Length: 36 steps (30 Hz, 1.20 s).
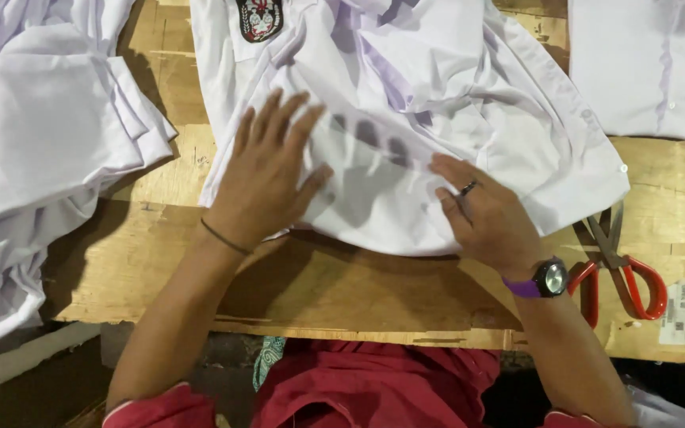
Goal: Trimming loose threads from a white shirt and performing a quality inspection of the collar and garment.
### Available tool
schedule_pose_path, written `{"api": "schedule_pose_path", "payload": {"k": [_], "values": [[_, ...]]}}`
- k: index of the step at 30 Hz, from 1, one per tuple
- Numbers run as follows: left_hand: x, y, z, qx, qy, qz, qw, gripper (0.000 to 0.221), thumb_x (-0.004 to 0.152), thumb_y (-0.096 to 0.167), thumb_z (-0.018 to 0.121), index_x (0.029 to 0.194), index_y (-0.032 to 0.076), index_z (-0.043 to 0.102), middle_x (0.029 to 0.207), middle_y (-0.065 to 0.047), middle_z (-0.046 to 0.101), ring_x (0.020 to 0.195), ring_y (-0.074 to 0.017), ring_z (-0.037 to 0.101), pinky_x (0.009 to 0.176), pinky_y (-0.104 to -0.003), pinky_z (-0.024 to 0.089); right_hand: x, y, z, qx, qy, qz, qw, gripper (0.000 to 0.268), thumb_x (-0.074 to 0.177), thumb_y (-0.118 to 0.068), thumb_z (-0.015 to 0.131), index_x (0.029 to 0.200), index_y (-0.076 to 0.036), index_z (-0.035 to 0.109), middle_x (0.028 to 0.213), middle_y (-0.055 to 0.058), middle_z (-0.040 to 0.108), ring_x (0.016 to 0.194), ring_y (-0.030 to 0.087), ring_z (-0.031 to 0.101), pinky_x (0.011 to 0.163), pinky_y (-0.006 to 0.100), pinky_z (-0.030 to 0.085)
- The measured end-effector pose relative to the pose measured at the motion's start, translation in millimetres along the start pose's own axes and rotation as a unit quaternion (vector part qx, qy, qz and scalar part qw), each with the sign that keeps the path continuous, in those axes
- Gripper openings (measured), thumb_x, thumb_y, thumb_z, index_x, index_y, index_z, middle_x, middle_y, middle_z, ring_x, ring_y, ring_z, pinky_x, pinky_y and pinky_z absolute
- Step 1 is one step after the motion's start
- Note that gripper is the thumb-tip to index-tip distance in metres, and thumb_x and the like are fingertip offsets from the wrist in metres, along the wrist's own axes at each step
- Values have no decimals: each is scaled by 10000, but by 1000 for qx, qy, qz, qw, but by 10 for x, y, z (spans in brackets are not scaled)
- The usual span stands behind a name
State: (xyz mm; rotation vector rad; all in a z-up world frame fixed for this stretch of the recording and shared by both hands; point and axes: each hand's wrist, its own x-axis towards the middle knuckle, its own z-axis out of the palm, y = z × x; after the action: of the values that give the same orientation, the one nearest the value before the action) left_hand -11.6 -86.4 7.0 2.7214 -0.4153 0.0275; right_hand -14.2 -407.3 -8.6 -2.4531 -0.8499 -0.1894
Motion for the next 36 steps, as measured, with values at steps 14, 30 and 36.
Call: {"api": "schedule_pose_path", "payload": {"k": [14,30,36], "values": [[-559,170,-221,-10,-46,72,996,505,1063,399,491,1475,108,508,1492,-141,568,1378,-359,504,1160,-572,358,178,-125,160,32,-107,50,992,444,1094,-235,458,1461,-7,561,1442,170,626,1309,340,594,1068,437,469],[45,-178,562,84,22,87,992,513,1042,250,474,1554,243,480,1636,-60,398,1499,-359,328,1142,-659,246,193,-551,347,-10,-286,33,957,967,988,-710,44,1615,22,131,1680,281,117,1562,404,112,1248,485,104],[5,-205,545,69,15,90,994,506,1031,222,466,1536,227,495,1609,-46,437,1494,-334,331,1133,-640,266,210,-802,105,216,-392,-186,875,497,1057,-439,427,1427,-127,542,1513,148,537,1426,345,437,1234,547,235]]}}
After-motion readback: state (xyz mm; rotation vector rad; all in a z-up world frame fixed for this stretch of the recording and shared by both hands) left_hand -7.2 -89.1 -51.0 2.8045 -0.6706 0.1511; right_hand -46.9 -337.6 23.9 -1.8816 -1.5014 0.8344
